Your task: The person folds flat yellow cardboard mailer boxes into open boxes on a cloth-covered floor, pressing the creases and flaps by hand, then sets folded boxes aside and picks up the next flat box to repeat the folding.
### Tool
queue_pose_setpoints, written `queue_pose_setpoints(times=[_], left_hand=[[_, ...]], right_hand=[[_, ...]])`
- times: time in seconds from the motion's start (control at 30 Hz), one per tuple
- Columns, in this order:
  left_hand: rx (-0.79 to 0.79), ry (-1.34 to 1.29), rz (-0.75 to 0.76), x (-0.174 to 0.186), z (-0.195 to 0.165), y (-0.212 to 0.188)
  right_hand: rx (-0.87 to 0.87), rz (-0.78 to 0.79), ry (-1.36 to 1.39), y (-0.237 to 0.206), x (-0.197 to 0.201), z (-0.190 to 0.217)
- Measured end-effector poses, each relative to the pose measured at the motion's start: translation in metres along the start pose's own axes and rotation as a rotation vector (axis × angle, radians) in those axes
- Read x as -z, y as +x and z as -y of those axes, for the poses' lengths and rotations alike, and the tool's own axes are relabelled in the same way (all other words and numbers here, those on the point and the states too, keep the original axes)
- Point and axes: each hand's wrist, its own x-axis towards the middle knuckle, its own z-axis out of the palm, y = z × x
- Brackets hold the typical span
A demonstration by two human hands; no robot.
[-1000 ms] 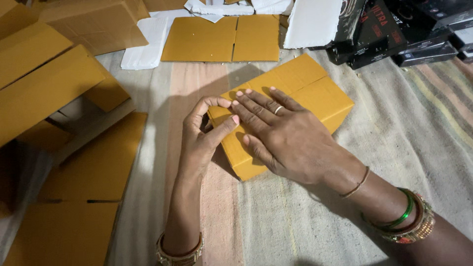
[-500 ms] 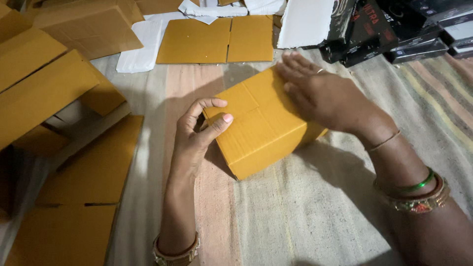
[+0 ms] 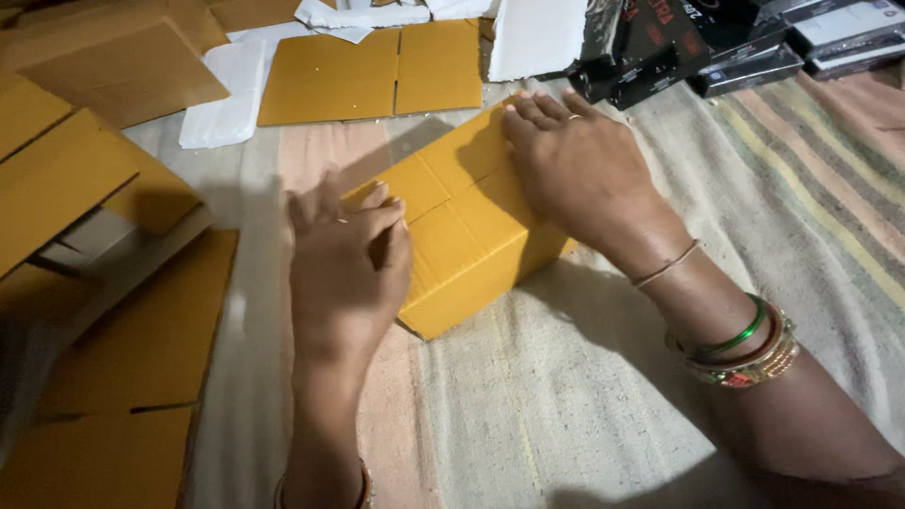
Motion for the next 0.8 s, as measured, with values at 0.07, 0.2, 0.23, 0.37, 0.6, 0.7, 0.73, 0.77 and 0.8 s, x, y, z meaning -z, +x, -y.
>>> queue_pose_setpoints(times=[0.07, 0.2, 0.23, 0.37, 0.6, 0.7, 0.73, 0.77, 0.8], left_hand=[[0.039, 0.180, 0.175, -0.008, -0.017, 0.005], [0.021, 0.221, 0.224, -0.030, -0.062, 0.016], [0.034, 0.185, 0.282, -0.034, -0.072, 0.021], [0.034, 0.169, 0.456, -0.032, -0.082, 0.042], [0.071, 0.252, 0.490, -0.010, -0.068, 0.054], [0.060, 0.286, 0.473, -0.007, -0.061, 0.046], [0.040, 0.261, 0.465, -0.008, -0.060, 0.046], [0.020, 0.236, 0.457, -0.009, -0.058, 0.045], [0.027, 0.243, 0.475, -0.011, -0.055, 0.045]], right_hand=[[-0.011, 0.010, -0.049, -0.001, 0.001, 0.003], [0.009, -0.004, 0.053, 0.000, 0.004, 0.004], [0.027, -0.022, 0.137, 0.001, 0.004, 0.004], [0.069, -0.021, 0.305, 0.006, 0.004, -0.004], [0.046, 0.144, 0.349, 0.003, -0.001, -0.016], [-0.016, 0.222, 0.425, 0.003, 0.003, -0.018], [-0.076, 0.266, 0.453, 0.002, 0.006, -0.018], [-0.136, 0.311, 0.481, 0.002, 0.008, -0.017], [-0.145, 0.318, 0.485, 0.003, 0.011, -0.016]])
